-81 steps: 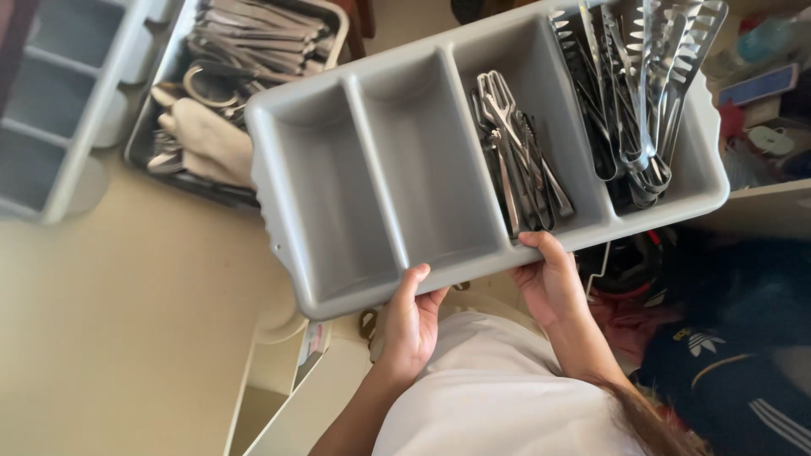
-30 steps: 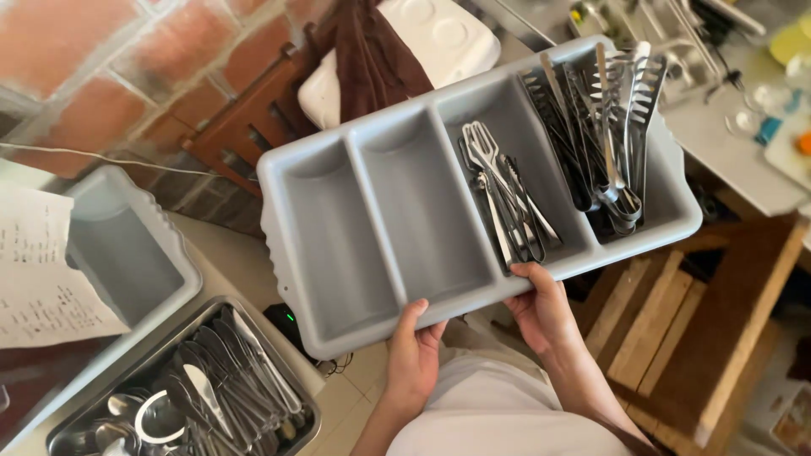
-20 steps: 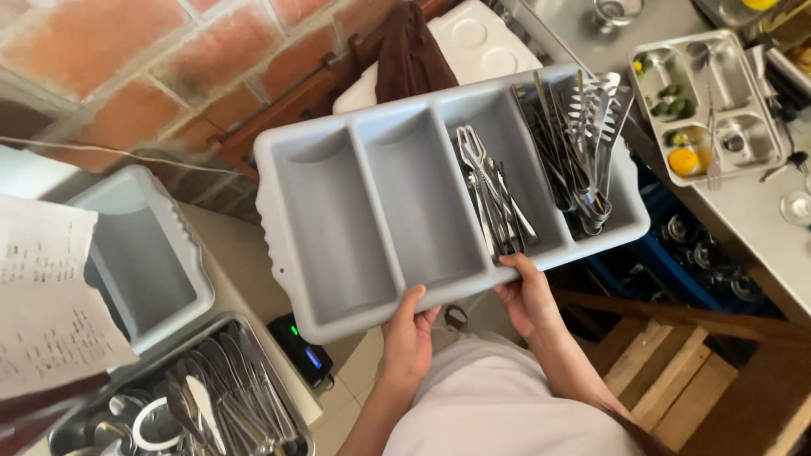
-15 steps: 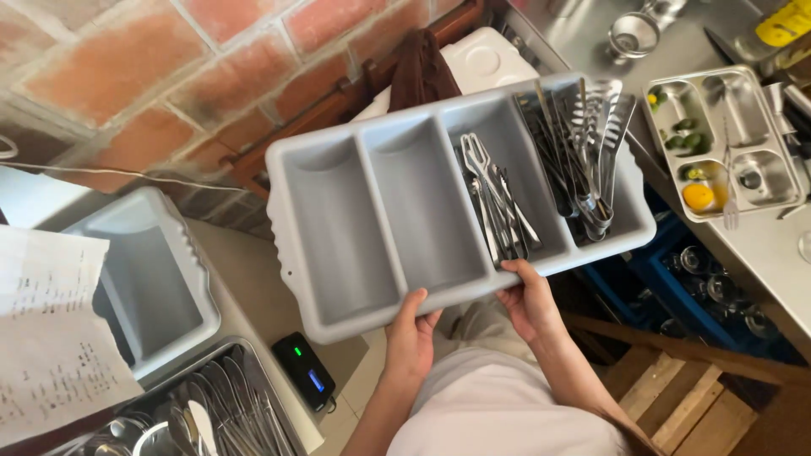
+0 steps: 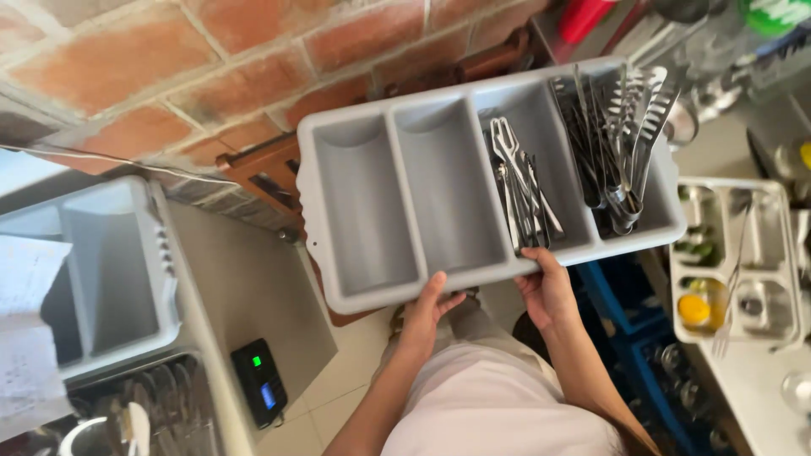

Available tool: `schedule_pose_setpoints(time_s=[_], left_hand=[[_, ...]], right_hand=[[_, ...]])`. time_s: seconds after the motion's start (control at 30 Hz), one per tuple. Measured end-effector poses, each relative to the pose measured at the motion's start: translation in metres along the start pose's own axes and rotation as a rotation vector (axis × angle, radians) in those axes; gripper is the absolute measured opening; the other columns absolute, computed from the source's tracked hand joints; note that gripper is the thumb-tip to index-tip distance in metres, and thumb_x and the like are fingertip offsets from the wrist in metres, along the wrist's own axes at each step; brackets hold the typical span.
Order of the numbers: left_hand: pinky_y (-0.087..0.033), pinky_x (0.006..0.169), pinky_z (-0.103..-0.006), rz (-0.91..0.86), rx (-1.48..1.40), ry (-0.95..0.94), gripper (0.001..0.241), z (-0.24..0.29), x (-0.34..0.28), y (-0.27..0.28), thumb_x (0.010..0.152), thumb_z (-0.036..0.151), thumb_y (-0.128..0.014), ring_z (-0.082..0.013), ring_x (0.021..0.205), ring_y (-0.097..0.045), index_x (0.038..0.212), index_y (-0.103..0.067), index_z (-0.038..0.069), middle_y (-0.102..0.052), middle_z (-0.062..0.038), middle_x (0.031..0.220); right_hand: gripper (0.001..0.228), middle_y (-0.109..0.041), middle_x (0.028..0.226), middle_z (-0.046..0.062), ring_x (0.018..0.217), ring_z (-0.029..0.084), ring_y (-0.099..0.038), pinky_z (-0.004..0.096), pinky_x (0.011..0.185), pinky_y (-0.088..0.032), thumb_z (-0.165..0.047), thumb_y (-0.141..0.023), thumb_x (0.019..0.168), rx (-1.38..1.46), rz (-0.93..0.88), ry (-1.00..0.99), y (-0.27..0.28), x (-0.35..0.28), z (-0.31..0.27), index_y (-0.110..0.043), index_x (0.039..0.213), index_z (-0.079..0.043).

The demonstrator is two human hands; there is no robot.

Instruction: Drying silverware with a cloth and placing it into a sorted tray.

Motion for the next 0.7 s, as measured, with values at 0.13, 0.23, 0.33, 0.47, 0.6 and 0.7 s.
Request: schedule_pose_setpoints(time_s=[0.13, 0.23, 0.33, 0.47, 0.6, 0.7], left_hand=[[-0.06, 0.095, -0.0403, 0.008, 0.224, -0.042, 0.044, -0.103, 0.079, 0.054, 0.086, 0.027, -0.078, -0.0219, 0.107, -0.07, 0.12, -0.067, 0.002, -0.071, -0.013, 0.116], [-0.059, 0.097, -0.0406, 0.032, 0.217, -0.039, 0.043, -0.125, 0.105, 0.041, 0.087, 0.026, -0.078, -0.0223, 0.109, -0.069, 0.121, -0.067, 0.002, -0.071, -0.013, 0.117], [-0.057, 0.099, -0.0409, 0.055, 0.211, -0.029, 0.043, -0.131, 0.122, 0.024, 0.087, 0.025, -0.078, -0.0227, 0.111, -0.068, 0.121, -0.067, 0.002, -0.07, -0.012, 0.118], [-0.056, 0.101, -0.0412, 0.088, 0.209, -0.007, 0.042, -0.129, 0.13, -0.003, 0.087, 0.024, -0.078, -0.0233, 0.113, -0.067, 0.121, -0.067, 0.002, -0.07, -0.012, 0.119], [-0.054, 0.103, -0.0416, 0.12, 0.212, 0.012, 0.041, -0.115, 0.129, -0.024, 0.087, 0.022, -0.077, -0.0239, 0.115, -0.065, 0.122, -0.067, 0.002, -0.069, -0.011, 0.121], [-0.053, 0.105, -0.0419, 0.139, 0.223, 0.022, 0.041, -0.096, 0.127, -0.039, 0.087, 0.021, -0.077, -0.0243, 0.117, -0.064, 0.122, -0.067, 0.002, -0.069, -0.011, 0.122]], right_hand=[[0.006, -0.072, 0.084, 0.004, 0.071, 0.014, -0.071, 0.025, 0.063, -0.061, -0.011, -0.069, 0.089, 0.001, -0.06, -0.06, 0.0, 0.037, -0.035, -0.067, 0.09, -0.005], [0.006, -0.073, 0.085, 0.004, 0.072, 0.013, -0.071, 0.024, 0.062, -0.06, -0.01, -0.069, 0.091, -0.006, -0.104, -0.1, 0.007, 0.067, -0.051, -0.067, 0.092, -0.005], [0.006, -0.072, 0.085, 0.004, 0.072, 0.013, -0.07, 0.024, 0.063, -0.06, -0.01, -0.07, 0.091, -0.019, -0.126, -0.159, 0.014, 0.09, -0.057, -0.066, 0.091, -0.006], [0.005, -0.072, 0.088, 0.003, 0.077, 0.013, -0.071, 0.024, 0.069, -0.06, -0.009, -0.069, 0.091, -0.061, -0.115, -0.219, 0.006, 0.101, -0.067, -0.066, 0.091, -0.006], [0.006, -0.072, 0.089, 0.004, 0.078, 0.013, -0.071, 0.025, 0.07, -0.06, -0.01, -0.069, 0.091, -0.1, -0.13, -0.265, 0.002, 0.111, -0.068, -0.066, 0.091, -0.005], [0.006, -0.073, 0.09, 0.004, 0.079, 0.013, -0.071, 0.024, 0.07, -0.06, -0.01, -0.069, 0.091, -0.081, -0.163, -0.275, -0.003, 0.121, -0.062, -0.067, 0.092, -0.005]])
Point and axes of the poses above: each hand's wrist, its own x-axis towards the middle knuckle, its own y-axis out of the back of the hand, z = x × y, the point moved 3 cm from there along x, towards the middle knuckle
